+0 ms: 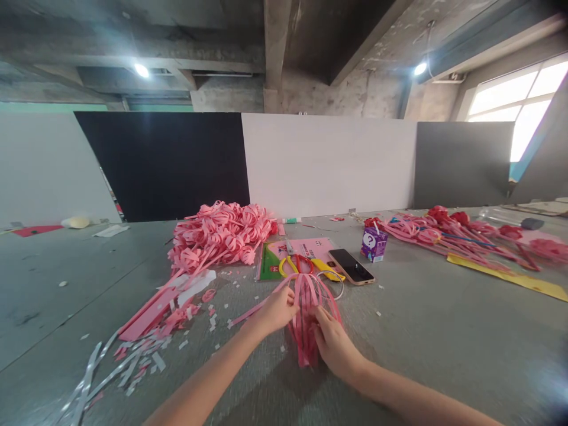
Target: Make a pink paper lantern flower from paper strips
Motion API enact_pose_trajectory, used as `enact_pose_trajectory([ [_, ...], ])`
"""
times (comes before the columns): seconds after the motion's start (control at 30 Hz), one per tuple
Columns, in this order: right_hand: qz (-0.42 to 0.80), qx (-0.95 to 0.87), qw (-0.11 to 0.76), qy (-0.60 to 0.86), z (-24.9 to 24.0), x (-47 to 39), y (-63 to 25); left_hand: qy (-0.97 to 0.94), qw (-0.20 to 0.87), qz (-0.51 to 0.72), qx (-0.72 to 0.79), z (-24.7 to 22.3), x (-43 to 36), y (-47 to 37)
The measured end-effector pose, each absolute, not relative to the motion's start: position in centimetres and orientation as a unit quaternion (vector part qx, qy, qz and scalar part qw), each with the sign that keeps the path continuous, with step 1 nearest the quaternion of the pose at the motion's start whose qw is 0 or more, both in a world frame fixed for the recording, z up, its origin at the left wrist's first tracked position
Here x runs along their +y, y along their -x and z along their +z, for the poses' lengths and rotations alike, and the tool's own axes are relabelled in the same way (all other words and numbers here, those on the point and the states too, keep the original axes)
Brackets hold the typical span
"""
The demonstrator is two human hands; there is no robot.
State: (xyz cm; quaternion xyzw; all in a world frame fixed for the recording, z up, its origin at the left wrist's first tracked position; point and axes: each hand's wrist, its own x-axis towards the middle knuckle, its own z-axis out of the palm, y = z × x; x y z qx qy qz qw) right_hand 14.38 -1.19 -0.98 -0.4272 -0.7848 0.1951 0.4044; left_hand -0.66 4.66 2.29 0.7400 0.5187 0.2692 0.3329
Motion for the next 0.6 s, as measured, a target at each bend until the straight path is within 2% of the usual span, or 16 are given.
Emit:
enact_pose_trajectory([
  [0.3,0.199,-0.789,0.393,0.429,-1.9,-1.1,-14.2,-0.682,0.447,0.279,0.507,1.9,3.8,0.4],
  [0.6,0.152,-0.822,0.368,0.408,-1.3,0.4,-14.7,-0.576,0.552,0.371,0.476,3.6,4.8,1.6],
])
